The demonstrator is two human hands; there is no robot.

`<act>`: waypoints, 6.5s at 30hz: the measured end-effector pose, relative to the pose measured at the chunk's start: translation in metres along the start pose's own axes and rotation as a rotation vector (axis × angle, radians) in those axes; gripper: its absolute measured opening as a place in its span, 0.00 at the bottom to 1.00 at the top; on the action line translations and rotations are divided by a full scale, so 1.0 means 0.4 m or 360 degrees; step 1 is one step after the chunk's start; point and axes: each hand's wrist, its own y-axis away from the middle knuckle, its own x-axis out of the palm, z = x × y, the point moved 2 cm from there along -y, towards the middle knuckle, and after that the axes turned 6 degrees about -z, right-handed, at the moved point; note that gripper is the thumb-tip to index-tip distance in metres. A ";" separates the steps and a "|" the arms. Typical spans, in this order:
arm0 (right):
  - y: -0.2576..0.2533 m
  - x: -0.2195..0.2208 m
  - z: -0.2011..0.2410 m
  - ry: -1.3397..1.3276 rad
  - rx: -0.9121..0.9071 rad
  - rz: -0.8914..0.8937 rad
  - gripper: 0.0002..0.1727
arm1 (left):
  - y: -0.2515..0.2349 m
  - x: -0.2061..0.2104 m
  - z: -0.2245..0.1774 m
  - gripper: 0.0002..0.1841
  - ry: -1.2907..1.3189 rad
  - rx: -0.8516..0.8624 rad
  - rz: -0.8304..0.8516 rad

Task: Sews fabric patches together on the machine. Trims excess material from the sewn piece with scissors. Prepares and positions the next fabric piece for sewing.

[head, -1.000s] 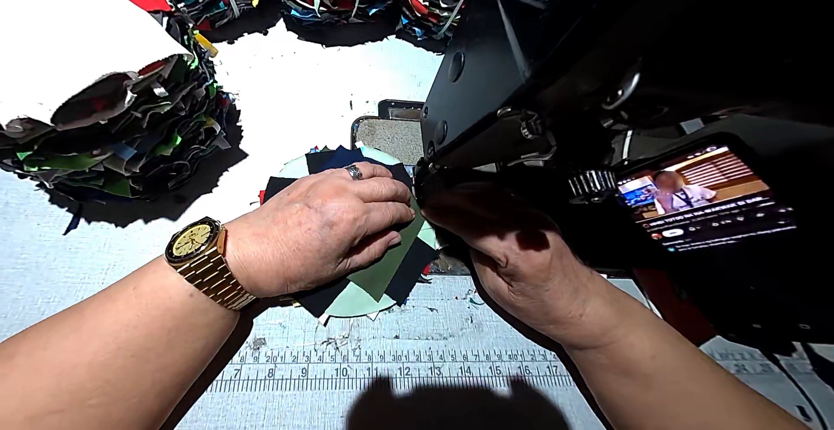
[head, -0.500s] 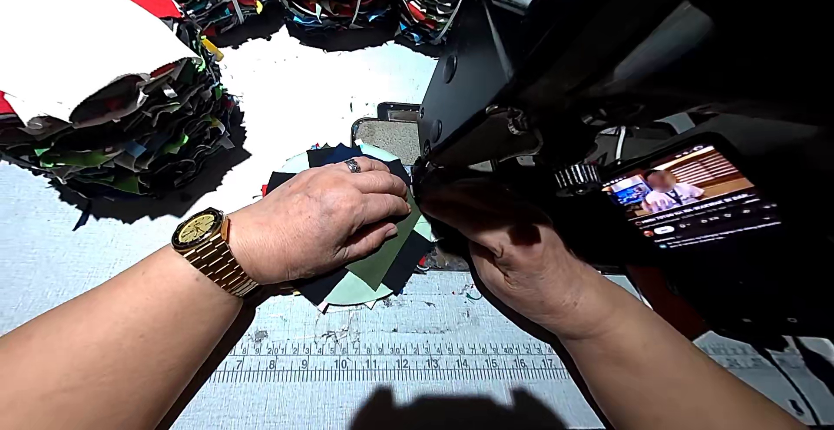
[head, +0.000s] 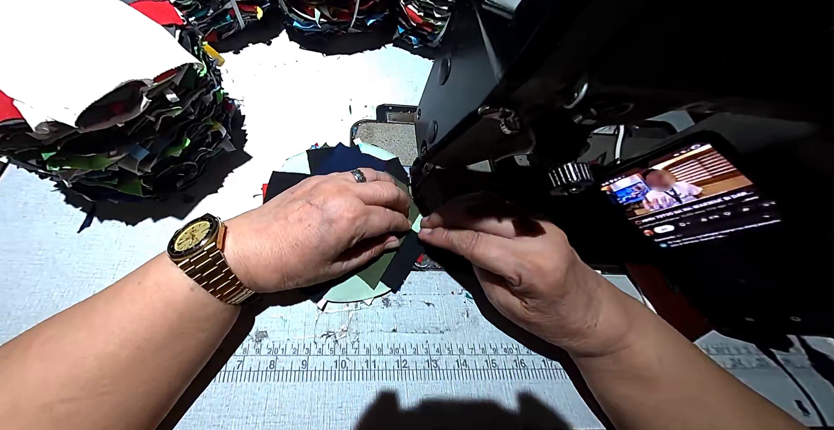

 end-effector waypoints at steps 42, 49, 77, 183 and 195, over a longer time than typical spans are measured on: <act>-0.005 0.018 -0.015 0.0256 0.0160 0.0067 0.18 | -0.001 0.001 0.047 0.19 -0.0142 -0.0168 0.0006; -0.005 0.029 0.012 0.0089 0.0029 0.0089 0.20 | -0.002 0.000 0.041 0.19 -0.0144 -0.0200 0.0008; -0.002 0.028 0.003 0.0137 0.0033 0.0053 0.16 | -0.007 0.004 0.035 0.18 -0.0193 -0.0201 -0.0005; 0.000 0.032 0.000 0.0238 0.0057 0.0078 0.17 | 0.001 -0.001 0.056 0.18 -0.0035 -0.0094 -0.0019; 0.000 0.036 0.012 0.0198 0.0005 0.0083 0.18 | -0.005 0.008 0.047 0.19 -0.0193 -0.0199 0.0001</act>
